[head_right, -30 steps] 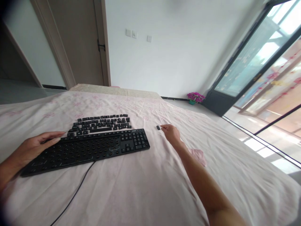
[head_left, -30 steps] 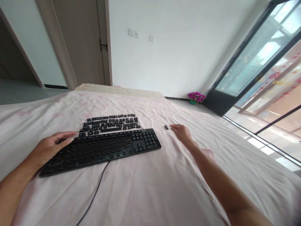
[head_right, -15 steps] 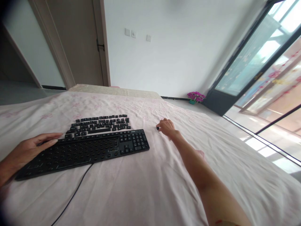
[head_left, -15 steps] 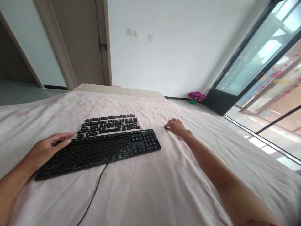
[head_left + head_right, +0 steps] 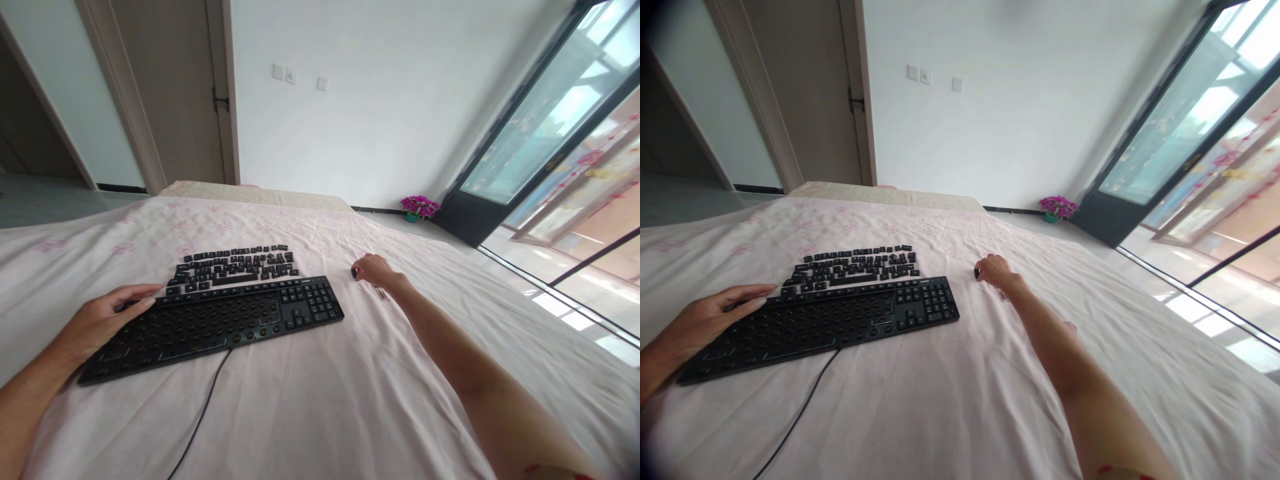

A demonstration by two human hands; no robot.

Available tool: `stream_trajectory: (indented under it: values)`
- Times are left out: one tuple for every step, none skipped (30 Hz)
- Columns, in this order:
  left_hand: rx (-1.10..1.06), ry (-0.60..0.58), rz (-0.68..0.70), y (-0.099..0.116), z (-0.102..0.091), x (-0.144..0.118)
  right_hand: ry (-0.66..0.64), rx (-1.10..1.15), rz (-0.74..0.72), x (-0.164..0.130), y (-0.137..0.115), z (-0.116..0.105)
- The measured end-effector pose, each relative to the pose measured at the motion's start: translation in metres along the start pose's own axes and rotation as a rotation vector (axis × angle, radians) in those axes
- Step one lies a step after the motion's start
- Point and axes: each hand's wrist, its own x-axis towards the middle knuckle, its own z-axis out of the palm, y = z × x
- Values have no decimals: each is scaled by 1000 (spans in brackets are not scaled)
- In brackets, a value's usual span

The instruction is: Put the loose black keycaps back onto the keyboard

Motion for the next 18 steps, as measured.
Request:
stream_trajectory:
  values:
    - [5, 6, 9, 0, 0, 0, 3, 33, 4, -2, -1, 0]
    - [7, 10, 14, -1, -1, 1, 6, 58, 3, -4, -3, 1]
    - [6, 10, 17, -2, -1, 1, 10, 111, -5, -7, -6, 2]
    - [3, 6, 17, -3, -1, 2, 20, 217, -23, -10, -9, 3]
    - [1, 0, 16, -4, -1, 3, 27, 381, -50, -14, -13, 4]
    - [-1, -8, 17, -6, -1, 4, 29, 591, -83, -19, -18, 5]
    - [-4, -16, 17, -7, -1, 5, 22, 838, -119, -24, -23, 5]
    - [-8, -22, 16, -9, 0, 6, -8, 1066, -149, -30, -30, 5]
    - [-13, -26, 12, -10, 0, 6, -49, 1244, -173, -36, -36, 5]
    - [-19, -31, 7, -10, 1, 7, -96, 1370, -197, -43, -44, 3]
    - [-26, -32, 2, -11, 1, 6, -144, 1461, -222, -49, -51, 1]
    - [-32, -33, -3, -11, 2, 6, -169, 1531, -249, -55, -58, -1]
    - [-34, -33, -7, -12, 2, 6, -179, 1583, -283, -61, -65, -4]
    - [-33, -35, -8, -12, 2, 6, -180, 1614, -321, -66, -71, -7]
    - [-31, -36, -7, -13, 1, 6, -177, 1628, -365, -70, -77, -10]
    - [-27, -38, -5, -14, 1, 6, -177, 1633, -406, -73, -82, -13]
    - [-23, -39, -2, -15, 1, 6, -181, 1629, -442, -75, -86, -15]
    - [-19, -42, 1, -16, 0, 7, -188, 1622, -469, -77, -89, -18]
